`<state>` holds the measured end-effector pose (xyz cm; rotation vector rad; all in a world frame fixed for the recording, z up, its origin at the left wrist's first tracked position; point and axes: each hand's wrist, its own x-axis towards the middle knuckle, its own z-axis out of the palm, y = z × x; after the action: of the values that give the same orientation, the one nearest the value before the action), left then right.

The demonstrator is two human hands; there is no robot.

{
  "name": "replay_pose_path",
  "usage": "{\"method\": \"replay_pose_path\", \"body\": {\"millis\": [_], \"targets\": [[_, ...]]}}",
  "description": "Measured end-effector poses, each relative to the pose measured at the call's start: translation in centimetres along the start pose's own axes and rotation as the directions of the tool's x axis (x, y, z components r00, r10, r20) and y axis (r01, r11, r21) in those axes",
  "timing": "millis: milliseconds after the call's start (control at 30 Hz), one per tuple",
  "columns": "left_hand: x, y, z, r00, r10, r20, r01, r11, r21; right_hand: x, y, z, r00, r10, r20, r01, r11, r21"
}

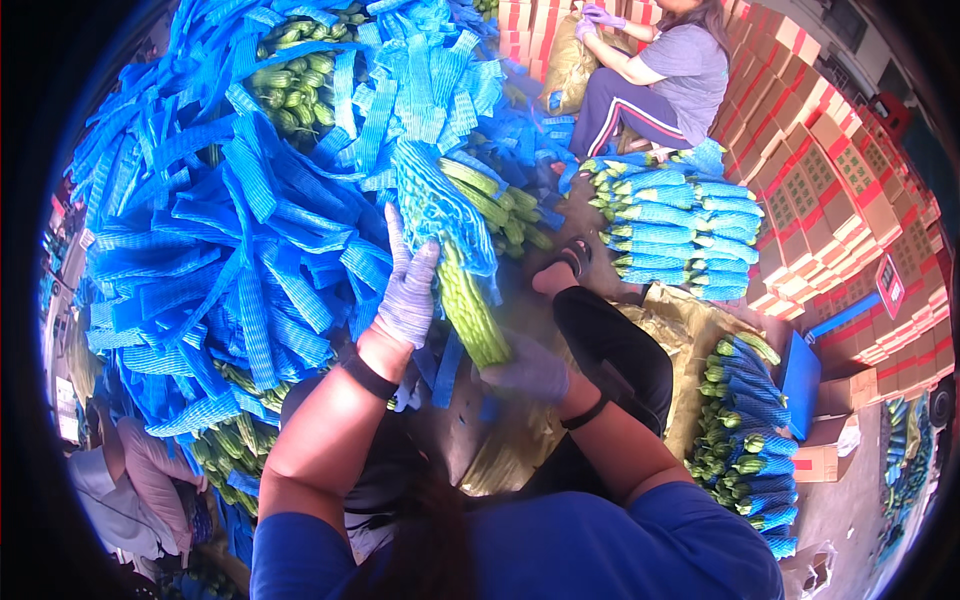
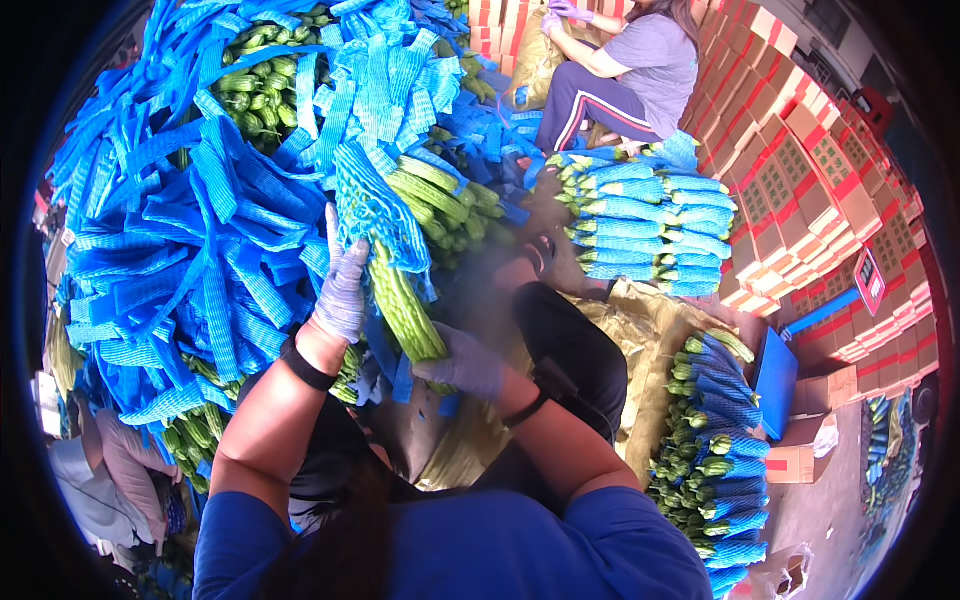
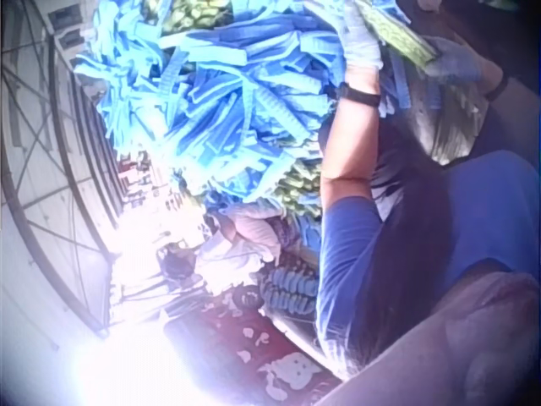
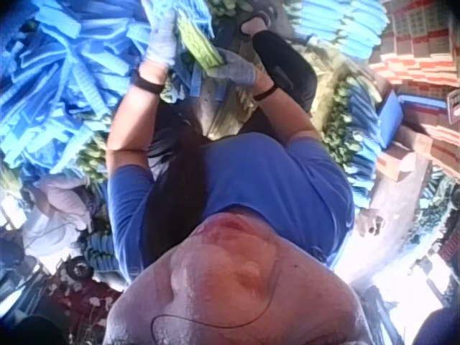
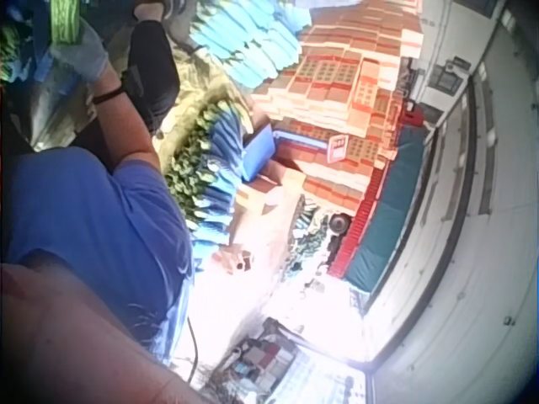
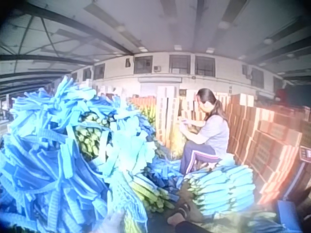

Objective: The person picks up a blue mesh sleeve, slides a bitter melon into it by hand, and places the sleeved vegetable onto a pile. This process is repeated for several bitter melons, one at a time.

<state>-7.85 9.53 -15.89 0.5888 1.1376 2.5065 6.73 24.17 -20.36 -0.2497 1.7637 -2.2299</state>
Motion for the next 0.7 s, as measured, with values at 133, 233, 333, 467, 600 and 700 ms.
{"method": "replay_pose_path", "body": {"millis": [133, 233, 333, 467, 600, 700], "targets": [[-0.3, 2.3, 2.2, 0.936, 0.168, 0.309, -0.302, -0.066, 0.951, 0.0, 0.1, -0.1, 0.916, -0.189, -0.353, 0.009, 0.892, -0.452], [-1.2, 3.0, 3.2, 0.920, 0.231, 0.318, -0.278, -0.188, 0.942, 0.0, -0.9, 0.3, 0.853, -0.387, -0.349, 0.065, 0.744, -0.665], [-1.2, 3.1, 2.5, 0.830, 0.328, 0.452, -0.406, -0.202, 0.891, -1.0, -2.5, 1.4, 0.837, -0.435, -0.332, 0.069, 0.685, -0.726], [-2.0, 3.1, 4.1, 0.683, 0.300, 0.666, -0.693, -0.022, 0.721, -1.9, -1.7, 0.7, 0.785, -0.522, -0.334, 0.116, 0.653, -0.748], [-4.6, 0.8, 5.4, 0.689, 0.109, 0.716, -0.722, 0.024, 0.691, -3.1, -1.8, 0.1, 0.899, -0.154, -0.409, -0.004, 0.933, -0.361], [-4.7, 0.3, 5.7, 0.684, 0.198, 0.702, -0.729, 0.198, 0.655, -3.9, -2.0, -0.2, 0.949, -0.133, -0.287, 0.214, 0.938, 0.273]]}}
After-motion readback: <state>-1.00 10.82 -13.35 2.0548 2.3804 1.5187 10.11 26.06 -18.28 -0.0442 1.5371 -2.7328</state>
